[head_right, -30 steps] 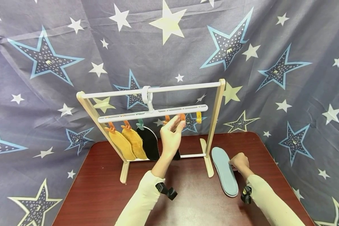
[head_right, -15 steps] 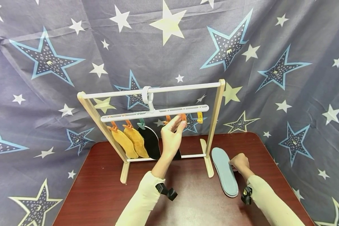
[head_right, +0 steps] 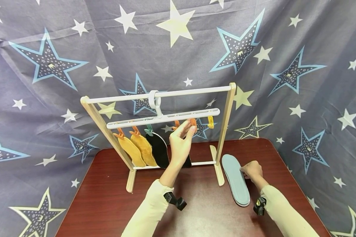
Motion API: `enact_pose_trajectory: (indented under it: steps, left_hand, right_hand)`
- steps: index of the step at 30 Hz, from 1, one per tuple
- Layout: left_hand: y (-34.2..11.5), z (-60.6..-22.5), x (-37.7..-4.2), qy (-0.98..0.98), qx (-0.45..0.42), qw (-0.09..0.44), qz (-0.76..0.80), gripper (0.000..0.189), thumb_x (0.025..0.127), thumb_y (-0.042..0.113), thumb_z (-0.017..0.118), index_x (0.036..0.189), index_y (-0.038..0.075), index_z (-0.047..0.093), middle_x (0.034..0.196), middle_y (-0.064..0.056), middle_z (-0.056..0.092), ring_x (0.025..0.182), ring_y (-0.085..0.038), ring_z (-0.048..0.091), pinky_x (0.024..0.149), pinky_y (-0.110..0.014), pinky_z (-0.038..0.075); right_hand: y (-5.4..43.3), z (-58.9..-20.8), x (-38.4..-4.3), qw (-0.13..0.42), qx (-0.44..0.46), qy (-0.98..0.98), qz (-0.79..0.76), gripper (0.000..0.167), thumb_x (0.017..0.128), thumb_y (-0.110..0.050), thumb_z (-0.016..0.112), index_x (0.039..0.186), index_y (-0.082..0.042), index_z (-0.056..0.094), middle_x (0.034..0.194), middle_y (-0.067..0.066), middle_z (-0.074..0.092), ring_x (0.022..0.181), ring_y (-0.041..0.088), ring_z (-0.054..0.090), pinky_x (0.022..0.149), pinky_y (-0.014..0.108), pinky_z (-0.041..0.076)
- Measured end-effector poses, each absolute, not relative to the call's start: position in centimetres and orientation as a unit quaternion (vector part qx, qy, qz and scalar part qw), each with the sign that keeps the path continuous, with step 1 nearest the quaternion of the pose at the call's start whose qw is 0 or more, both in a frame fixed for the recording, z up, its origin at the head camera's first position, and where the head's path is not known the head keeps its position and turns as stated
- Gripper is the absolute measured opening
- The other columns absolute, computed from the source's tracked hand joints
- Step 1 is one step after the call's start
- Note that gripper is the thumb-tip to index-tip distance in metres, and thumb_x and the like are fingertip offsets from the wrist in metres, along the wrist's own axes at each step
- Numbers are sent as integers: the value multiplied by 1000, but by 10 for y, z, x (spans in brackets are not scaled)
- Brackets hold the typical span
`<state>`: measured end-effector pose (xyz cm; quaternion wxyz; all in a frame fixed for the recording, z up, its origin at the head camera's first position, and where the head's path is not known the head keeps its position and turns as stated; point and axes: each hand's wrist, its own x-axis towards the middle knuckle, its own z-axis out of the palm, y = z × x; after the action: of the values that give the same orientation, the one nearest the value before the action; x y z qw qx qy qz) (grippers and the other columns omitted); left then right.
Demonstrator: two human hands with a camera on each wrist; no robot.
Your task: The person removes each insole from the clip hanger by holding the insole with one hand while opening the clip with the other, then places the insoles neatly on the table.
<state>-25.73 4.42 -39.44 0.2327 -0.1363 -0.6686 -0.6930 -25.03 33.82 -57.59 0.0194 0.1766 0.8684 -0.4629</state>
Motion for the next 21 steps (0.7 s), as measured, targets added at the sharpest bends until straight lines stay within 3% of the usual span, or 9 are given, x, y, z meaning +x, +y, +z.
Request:
enact_pose_trajectory:
  steps: [6, 13, 21]
  left_hand:
    - [45, -396, -258, -661, -147, 241, -696, 35, 95, 12, 72, 127, -2, 69, 119, -21, 73, 108, -33, 73, 96, -40, 59]
    - [45, -394, -259, -660, -152, 241, -695, 33, 96, 11, 69, 127, -2, 69, 121, -18, 73, 108, -27, 74, 96, -29, 58]
    - [43, -381, -244, -658, -163, 250, -692, 30, 96, -2, 65, 124, -11, 67, 120, -26, 71, 109, -40, 71, 98, -44, 57]
  right_hand:
    - [337, -573, -249, 7, 171, 866, -471, 23, 86, -6, 71, 86, 16, 74, 61, 12, 71, 53, 15, 68, 53, 32, 62]
    - [329, -563, -249, 6, 154, 852, -500, 26, 89, -7, 70, 94, 19, 72, 64, 10, 72, 56, 12, 68, 55, 29, 62]
    - [307, -542, -247, 8, 124, 842, -524, 26, 92, -4, 69, 100, 21, 69, 62, 2, 71, 56, 7, 65, 55, 26, 61]
